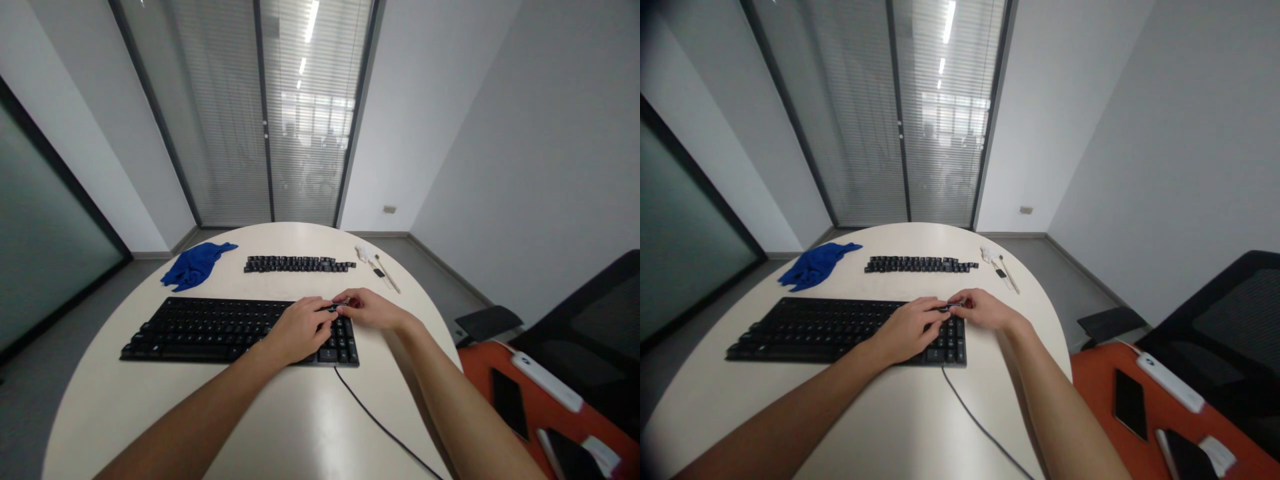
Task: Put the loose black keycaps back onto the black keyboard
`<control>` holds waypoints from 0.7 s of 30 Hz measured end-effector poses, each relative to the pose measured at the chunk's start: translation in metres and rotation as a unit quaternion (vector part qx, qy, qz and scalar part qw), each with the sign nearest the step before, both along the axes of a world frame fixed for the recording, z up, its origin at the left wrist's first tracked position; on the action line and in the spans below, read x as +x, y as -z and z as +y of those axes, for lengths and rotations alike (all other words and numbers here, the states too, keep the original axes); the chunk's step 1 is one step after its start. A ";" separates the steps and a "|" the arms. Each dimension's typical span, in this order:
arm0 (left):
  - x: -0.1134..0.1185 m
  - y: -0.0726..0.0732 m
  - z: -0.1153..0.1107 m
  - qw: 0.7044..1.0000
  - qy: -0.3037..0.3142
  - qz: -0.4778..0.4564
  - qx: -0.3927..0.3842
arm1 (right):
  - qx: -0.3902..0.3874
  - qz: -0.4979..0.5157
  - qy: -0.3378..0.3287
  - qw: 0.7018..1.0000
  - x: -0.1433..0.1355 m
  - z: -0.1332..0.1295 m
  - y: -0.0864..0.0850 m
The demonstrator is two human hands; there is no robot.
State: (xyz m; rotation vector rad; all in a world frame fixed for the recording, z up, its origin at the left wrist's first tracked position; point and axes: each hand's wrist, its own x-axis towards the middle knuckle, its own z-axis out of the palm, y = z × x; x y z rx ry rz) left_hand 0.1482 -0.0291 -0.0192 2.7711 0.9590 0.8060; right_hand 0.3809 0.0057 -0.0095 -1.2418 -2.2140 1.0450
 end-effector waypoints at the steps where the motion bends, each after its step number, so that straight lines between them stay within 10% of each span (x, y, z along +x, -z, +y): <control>1: -0.001 0.000 0.000 1.000 0.002 0.003 -0.004 | -0.001 0.000 0.000 1.000 0.000 0.000 -0.001; 21: -0.005 -0.005 -0.001 1.000 0.010 0.023 -0.007 | 0.008 -0.010 0.001 1.000 -0.002 0.000 0.003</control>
